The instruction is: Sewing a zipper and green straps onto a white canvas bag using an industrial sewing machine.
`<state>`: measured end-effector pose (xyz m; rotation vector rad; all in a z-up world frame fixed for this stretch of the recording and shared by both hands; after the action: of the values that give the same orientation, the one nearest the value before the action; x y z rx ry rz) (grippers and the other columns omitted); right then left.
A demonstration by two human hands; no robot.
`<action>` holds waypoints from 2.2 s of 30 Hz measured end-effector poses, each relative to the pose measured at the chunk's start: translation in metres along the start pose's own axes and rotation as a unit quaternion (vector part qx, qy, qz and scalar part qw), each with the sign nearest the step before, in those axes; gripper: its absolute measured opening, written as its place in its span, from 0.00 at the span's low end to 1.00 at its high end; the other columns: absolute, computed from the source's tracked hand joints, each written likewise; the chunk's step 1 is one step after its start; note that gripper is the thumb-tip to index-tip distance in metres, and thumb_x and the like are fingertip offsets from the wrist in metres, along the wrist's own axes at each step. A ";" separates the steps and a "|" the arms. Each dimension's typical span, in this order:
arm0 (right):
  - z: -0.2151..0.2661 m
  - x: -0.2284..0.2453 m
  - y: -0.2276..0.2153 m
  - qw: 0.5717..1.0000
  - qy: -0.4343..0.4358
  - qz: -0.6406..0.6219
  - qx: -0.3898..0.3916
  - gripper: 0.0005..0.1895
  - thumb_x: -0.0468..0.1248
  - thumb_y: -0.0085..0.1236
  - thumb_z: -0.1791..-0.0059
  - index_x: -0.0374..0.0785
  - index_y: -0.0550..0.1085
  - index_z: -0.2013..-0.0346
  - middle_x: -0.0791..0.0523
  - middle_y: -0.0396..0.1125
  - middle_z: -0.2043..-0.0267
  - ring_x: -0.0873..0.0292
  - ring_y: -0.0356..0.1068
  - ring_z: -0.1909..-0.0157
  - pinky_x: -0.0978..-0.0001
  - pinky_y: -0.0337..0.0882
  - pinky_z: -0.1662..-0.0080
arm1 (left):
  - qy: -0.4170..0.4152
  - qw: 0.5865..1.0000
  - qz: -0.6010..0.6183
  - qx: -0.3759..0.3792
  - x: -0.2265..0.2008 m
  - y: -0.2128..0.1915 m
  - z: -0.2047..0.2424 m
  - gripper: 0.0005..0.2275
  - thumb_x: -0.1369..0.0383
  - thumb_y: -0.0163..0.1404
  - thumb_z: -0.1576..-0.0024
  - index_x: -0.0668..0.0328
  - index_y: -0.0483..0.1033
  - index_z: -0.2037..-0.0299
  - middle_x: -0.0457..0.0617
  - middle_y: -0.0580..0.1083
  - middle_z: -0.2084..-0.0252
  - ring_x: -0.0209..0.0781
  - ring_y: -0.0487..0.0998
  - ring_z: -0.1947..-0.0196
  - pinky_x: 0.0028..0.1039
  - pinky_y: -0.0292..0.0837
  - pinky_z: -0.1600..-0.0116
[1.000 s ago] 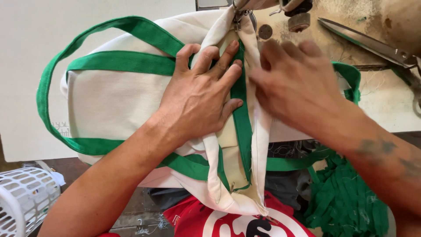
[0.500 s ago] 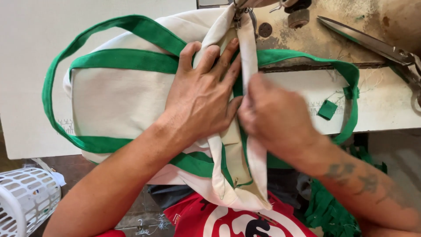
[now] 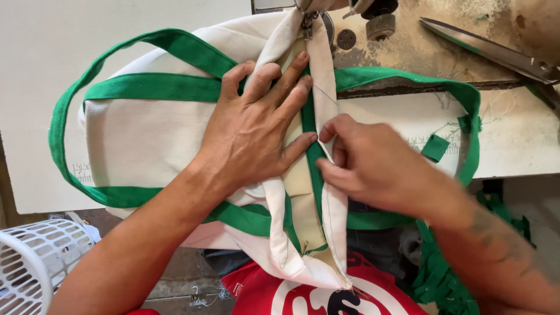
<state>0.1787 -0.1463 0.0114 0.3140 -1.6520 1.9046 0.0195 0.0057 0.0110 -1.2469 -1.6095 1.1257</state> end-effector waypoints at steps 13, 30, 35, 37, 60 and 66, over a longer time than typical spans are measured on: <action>-0.028 -0.034 -0.026 0.956 -0.247 0.101 -0.122 0.36 0.54 0.71 0.45 0.36 0.75 0.28 0.47 0.66 0.22 0.36 0.63 0.19 0.26 0.44 0.21 | 0.015 0.999 0.048 -0.001 0.006 0.004 0.004 0.32 0.39 0.53 0.30 0.57 0.75 0.28 0.58 0.61 0.21 0.55 0.69 0.28 0.51 0.54 0.27; 0.003 0.038 -0.003 0.870 -0.132 0.393 -0.268 0.13 0.42 0.66 0.41 0.42 0.73 0.66 0.56 0.63 0.64 0.52 0.67 0.59 0.50 0.64 0.45 | 0.022 0.993 0.087 -0.075 0.007 -0.002 0.005 0.25 0.47 0.54 0.32 0.56 0.76 0.35 0.53 0.75 0.33 0.54 0.73 0.34 0.49 0.57 0.28; 0.027 0.038 -0.022 0.951 0.259 0.157 0.055 0.39 0.75 0.57 0.49 0.47 0.70 0.43 0.58 0.74 0.58 0.56 0.77 0.62 0.54 0.81 0.59 | 0.025 0.995 0.071 -0.067 0.007 -0.001 0.005 0.28 0.42 0.59 0.34 0.54 0.78 0.34 0.56 0.75 0.31 0.56 0.72 0.33 0.52 0.57 0.28; 0.041 0.020 0.011 0.966 0.161 0.200 0.008 0.25 0.64 0.55 0.46 0.47 0.70 0.56 0.57 0.74 0.65 0.48 0.75 0.66 0.47 0.76 0.56 | 0.025 0.995 0.065 -0.065 0.007 -0.002 0.005 0.28 0.42 0.59 0.34 0.54 0.79 0.34 0.55 0.75 0.31 0.55 0.72 0.33 0.51 0.57 0.28; -0.035 -0.041 -0.015 0.953 -0.259 0.101 -0.119 0.41 0.57 0.70 0.46 0.38 0.72 0.24 0.49 0.62 0.19 0.42 0.61 0.19 0.41 0.56 0.19 | 0.039 0.997 0.046 -0.040 0.013 -0.007 0.003 0.28 0.40 0.52 0.29 0.48 0.77 0.27 0.53 0.74 0.29 0.53 0.74 0.34 0.48 0.61 0.32; -0.030 -0.041 -0.010 0.937 -0.266 0.154 -0.165 0.37 0.57 0.70 0.41 0.40 0.75 0.24 0.50 0.67 0.21 0.42 0.65 0.19 0.35 0.51 0.20 | 0.054 0.998 0.035 -0.024 0.014 -0.003 0.003 0.29 0.39 0.53 0.30 0.49 0.77 0.27 0.53 0.72 0.28 0.53 0.73 0.34 0.50 0.58 0.33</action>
<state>0.2232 -0.1284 -0.0088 0.4851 -2.4697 1.8077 0.0131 0.0184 0.0140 -1.3813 -1.5308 1.0504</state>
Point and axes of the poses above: each hand's wrist, its own z-axis away from the middle knuckle, its own y-axis out of the palm, x = y × z, the point moved 2 cm from there along -z, towards the middle knuckle
